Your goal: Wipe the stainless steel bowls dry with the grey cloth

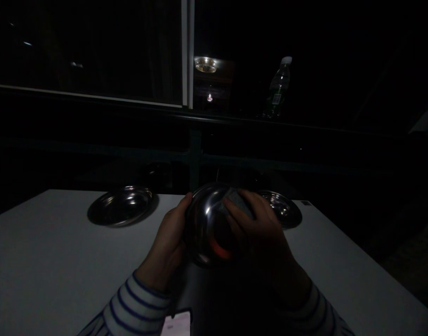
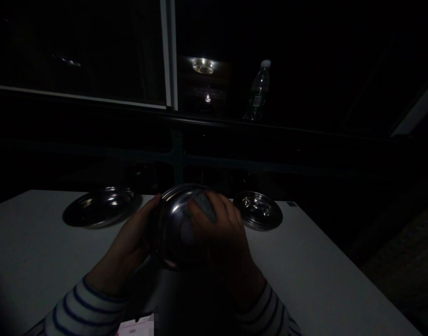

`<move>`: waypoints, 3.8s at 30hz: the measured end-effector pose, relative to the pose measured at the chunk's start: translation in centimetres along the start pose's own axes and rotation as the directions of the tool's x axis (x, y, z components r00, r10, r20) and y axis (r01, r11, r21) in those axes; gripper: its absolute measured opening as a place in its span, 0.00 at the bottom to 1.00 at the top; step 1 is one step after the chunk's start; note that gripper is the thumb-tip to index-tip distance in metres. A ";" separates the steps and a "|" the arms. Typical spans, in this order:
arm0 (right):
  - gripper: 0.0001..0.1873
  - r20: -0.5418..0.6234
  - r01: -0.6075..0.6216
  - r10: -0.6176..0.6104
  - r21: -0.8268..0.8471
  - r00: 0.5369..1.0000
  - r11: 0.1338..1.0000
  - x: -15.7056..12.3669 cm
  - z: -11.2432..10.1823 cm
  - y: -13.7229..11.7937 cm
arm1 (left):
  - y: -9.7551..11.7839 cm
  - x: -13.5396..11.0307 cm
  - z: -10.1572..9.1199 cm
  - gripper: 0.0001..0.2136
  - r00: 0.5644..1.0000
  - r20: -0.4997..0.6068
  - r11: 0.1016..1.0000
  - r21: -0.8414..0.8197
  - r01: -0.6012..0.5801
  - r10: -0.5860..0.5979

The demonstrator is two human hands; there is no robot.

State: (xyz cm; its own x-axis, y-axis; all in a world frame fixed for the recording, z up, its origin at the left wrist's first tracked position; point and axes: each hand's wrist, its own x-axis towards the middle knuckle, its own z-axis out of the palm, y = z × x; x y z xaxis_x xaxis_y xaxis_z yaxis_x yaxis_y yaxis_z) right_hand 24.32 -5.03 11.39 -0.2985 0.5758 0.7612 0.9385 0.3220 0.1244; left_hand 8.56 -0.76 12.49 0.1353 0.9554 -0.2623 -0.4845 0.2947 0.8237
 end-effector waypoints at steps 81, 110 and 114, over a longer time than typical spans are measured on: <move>0.11 -0.039 -0.004 0.005 0.028 0.999 1.000 -0.5 0.7 -2.8 | -1.4 -0.4 0.5 0.12 0.991 -0.072 0.986 0.136 -0.100 0.110; 0.13 -0.040 0.203 -0.201 0.049 0.979 0.978 -0.9 0.0 -3.6 | -0.5 -1.0 1.0 0.08 0.982 -0.126 0.938 -0.298 -0.176 0.144; 0.12 -0.004 0.224 -0.224 0.059 0.975 0.973 -1.2 -0.2 -3.8 | 0.2 -0.9 0.6 0.08 0.980 -0.108 0.912 -0.359 -0.196 0.168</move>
State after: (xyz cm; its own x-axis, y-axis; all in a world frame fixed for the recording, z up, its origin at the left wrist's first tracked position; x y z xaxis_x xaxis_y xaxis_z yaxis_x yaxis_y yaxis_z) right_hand 21.18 -7.08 10.11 -0.5002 0.4860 0.7166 0.8362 0.4861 0.2540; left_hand 8.83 -1.53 13.22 -0.0421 0.9840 -0.1731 -0.7791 0.0762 0.6222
